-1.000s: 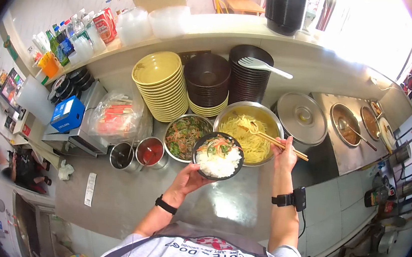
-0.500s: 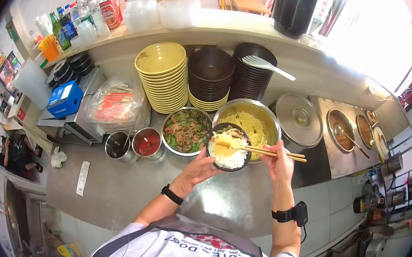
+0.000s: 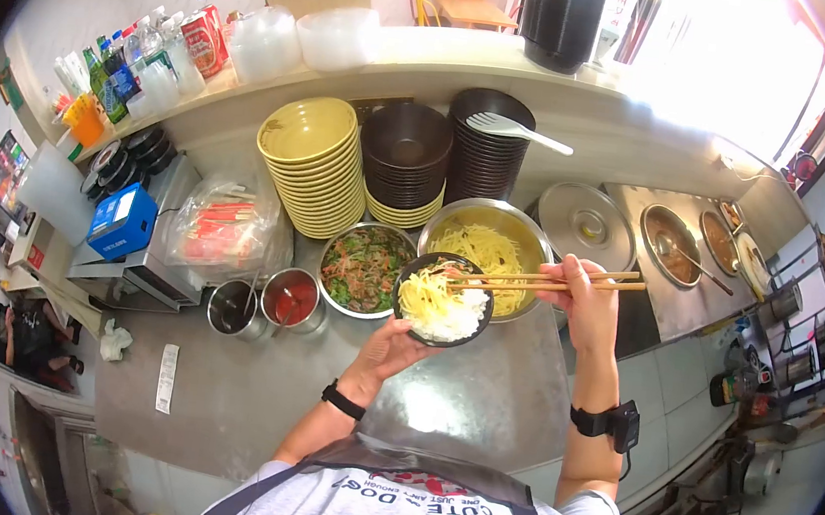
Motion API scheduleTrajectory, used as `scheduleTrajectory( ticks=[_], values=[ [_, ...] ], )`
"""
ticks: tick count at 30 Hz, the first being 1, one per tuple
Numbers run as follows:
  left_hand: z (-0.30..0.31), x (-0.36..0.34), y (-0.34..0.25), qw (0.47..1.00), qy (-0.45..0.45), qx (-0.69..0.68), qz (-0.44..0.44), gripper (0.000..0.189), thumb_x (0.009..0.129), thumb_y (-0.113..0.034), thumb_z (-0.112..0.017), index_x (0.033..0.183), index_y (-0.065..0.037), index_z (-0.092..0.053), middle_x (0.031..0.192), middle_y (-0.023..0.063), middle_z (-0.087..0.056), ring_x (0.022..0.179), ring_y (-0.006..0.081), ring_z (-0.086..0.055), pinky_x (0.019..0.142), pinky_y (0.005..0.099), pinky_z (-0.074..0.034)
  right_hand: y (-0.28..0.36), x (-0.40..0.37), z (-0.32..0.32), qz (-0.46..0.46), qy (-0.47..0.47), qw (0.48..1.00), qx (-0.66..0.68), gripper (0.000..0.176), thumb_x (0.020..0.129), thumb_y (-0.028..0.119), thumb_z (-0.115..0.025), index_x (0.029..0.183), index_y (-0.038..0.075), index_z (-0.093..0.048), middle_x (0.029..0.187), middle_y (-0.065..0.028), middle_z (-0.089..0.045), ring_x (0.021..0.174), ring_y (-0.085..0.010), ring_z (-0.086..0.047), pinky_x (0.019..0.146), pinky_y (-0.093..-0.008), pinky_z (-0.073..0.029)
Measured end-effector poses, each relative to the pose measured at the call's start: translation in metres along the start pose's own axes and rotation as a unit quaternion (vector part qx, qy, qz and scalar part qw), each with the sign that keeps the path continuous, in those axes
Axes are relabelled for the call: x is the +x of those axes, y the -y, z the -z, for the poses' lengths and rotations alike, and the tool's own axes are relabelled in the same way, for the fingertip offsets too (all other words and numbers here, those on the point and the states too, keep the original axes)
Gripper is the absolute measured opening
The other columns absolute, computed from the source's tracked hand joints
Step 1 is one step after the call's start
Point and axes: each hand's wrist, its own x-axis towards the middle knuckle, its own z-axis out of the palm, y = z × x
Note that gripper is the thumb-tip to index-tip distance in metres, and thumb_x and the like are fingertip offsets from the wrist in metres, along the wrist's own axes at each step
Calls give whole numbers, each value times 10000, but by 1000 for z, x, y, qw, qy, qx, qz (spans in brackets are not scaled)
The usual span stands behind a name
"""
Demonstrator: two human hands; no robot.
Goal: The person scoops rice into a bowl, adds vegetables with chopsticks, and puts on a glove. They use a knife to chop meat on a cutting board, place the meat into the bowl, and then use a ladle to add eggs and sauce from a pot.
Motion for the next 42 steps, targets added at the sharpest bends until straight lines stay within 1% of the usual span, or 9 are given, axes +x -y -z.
scheduleTrajectory(
  ticks=[12,18,21,25,29,33,37,39,42],
  values=[
    [10,-47,-9,995,-37,64,-63,766,788,-66,-609,1469,-171,-275,1444,130,-418,1308,328,-455,1056,538,-413,-69,-7,-24,-87,85,984,132,280,996,228,-540,978,-39,-622,982,-195,-684,812,-256,-708,682,-330,-629],
    [39,-102,-14,993,-83,-41,-76,729,728,-89,-590,1419,-20,-371,1413,172,-475,1288,344,-474,1097,508,-366,-63,-6,-55,-73,77,976,188,295,1001,234,-531,940,-42,-616,960,-205,-675,811,-257,-701,693,-316,-630],
    [69,-140,-12,987,-123,-75,-75,705,718,-81,-584,1398,-17,-406,1405,179,-483,1284,350,-477,1091,504,-372,-91,1,-90,3,-4,1000,31,246,992,169,-543,958,-57,-635,943,-174,-680,768,-212,-687,697,-300,-611],
    [105,-188,-4,973,-171,-123,-94,693,708,-74,-592,1379,-11,-431,1364,189,-517,1261,366,-493,1069,507,-392,-163,-2,-140,-28,94,985,-142,198,932,146,-637,902,-45,-681,822,-85,-687,730,-138,-664,653,-255,-542],
    [114,-219,-1,967,-168,-144,-125,641,706,-40,-592,1334,-5,-465,1325,178,-544,1231,356,-516,1057,502,-409,-176,-19,-170,80,98,970,-206,177,913,153,-665,892,-21,-691,749,-59,-671,673,-107,-616,626,-239,-481],
    [139,-231,4,960,-176,-160,-147,651,710,-16,-573,1349,-8,-446,1341,174,-530,1243,360,-505,1058,514,-404,-178,-20,-170,60,101,974,-192,181,913,158,-665,899,-20,-698,755,-63,-675,690,-104,-611,616,-243,-468],
    [148,-227,6,955,-178,-158,-176,678,730,6,-531,1391,-69,-405,1390,165,-484,1259,368,-490,1062,539,-396,-197,-15,-167,82,100,951,-282,140,878,143,-690,904,7,-711,812,-87,-696,743,-149,-641,673,-280,-507],
    [142,-226,8,952,-213,-106,-196,616,727,-51,-559,1333,11,-468,1328,169,-550,1230,333,-519,1046,465,-414,-203,-21,-172,255,177,896,-317,137,814,131,-742,866,7,-713,887,-113,-700,797,-214,-666,725,-320,-534],
    [152,-228,15,954,-216,-105,-176,601,732,-37,-551,1325,12,-470,1327,168,-548,1234,344,-514,1049,482,-411,-200,-26,-164,240,298,845,-373,432,736,104,-784,1138,43,-637,1111,-160,-641,1043,-310,-604,897,-390,-496]
  ],
)
